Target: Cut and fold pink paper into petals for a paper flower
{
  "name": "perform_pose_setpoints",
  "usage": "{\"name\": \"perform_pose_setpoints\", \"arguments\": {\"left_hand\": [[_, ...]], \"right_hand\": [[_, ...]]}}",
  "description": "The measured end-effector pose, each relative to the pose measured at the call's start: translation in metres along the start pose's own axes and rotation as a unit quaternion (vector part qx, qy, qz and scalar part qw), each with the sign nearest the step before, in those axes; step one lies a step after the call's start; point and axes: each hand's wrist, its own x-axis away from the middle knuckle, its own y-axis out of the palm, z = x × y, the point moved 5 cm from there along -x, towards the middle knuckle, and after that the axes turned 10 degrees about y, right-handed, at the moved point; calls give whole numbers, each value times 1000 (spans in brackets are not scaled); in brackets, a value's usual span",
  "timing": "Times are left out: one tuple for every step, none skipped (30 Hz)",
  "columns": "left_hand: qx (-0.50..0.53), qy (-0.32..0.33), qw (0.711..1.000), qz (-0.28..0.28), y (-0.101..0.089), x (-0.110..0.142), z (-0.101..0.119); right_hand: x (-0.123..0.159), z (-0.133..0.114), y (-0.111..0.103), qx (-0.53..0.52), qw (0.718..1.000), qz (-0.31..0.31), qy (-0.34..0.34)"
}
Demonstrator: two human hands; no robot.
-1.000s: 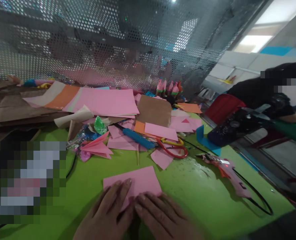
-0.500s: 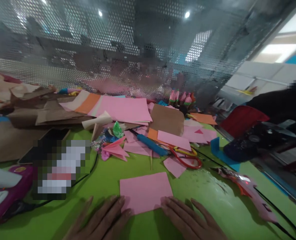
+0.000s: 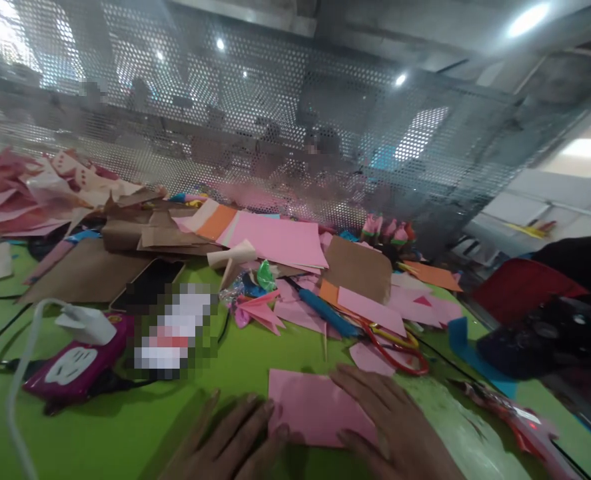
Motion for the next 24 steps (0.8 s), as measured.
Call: {"name": "perform_pose_setpoints", "arguments": {"left_hand": [[1,-4,1000,-4,0,1,-1],[7,-10,1000,-6,1,3,-1],[20,-18,1000,-3,1,4,-2],[40,-30,999,3,2,6,-3],[67,-51,996,4,3,7,-5],[99,-76,992,3,4,7,-7],[134,-103,986,3,4,8,-10],[168,-132,977,5,3,7,-12],[200,-161,967,9,2,6,-16],[229,-190,955,15,0,5,-19],[260,-214,941,24,-2,3,-23],[291,-235,927,34,-5,1,-27],[325,-254,910,41,-7,-1,-31],[362,-268,892,45,-8,-4,-34],[397,-284,871,56,-9,-6,-38],[439,-292,847,65,-9,-10,-40],[481,-297,822,74,-9,-13,-42],[517,-300,797,83,-8,-16,-43],[547,-301,776,89,-7,-19,-44],[569,-306,758,91,-7,-23,-44],[585,-314,742,91,-5,-25,-44],[597,-326,727,90,-4,-27,-44],[608,-341,711,89,-3,-29,-43],[620,-357,693,90,-3,-29,-42]], "right_hand": [[-9,-8,3,-18,999,-34,-7],[-16,-15,5,-34,998,-58,-13],[-22,-20,8,-44,996,-81,-8],[-26,-23,9,-55,994,-93,0],[-29,-25,9,-64,993,-101,12],[-32,-26,8,-75,991,-105,27],[-34,-26,6,-86,990,-106,40],[-35,-27,3,-98,988,-104,52],[-37,-28,0,-111,987,-99,62],[-38,-28,-4,-127,985,-92,72],[-39,-28,-8,-146,982,-87,82],[-40,-28,-12,-168,978,-85,92],[-41,-29,-16,-193,973,-85,98],[-42,-29,-20,-216,967,-86,100],[-43,-30,-24,-238,963,-87,94],[-44,-31,-29,-257,960,-82,79],[-46,-33,-34,-272,958,-74,62],[-48,-35,-39,-282,956,-61,43],[-50,-37,-43,-288,956,-49,24],[-52,-39,-46,-287,957,-37,4],[-54,-41,-48,-279,960,-22,-14],[-55,-42,-49,-261,965,-4,-30],[-56,-43,-50,-238,970,19,-44],[-55,-44,-51,-212,975,47,-55]]}}
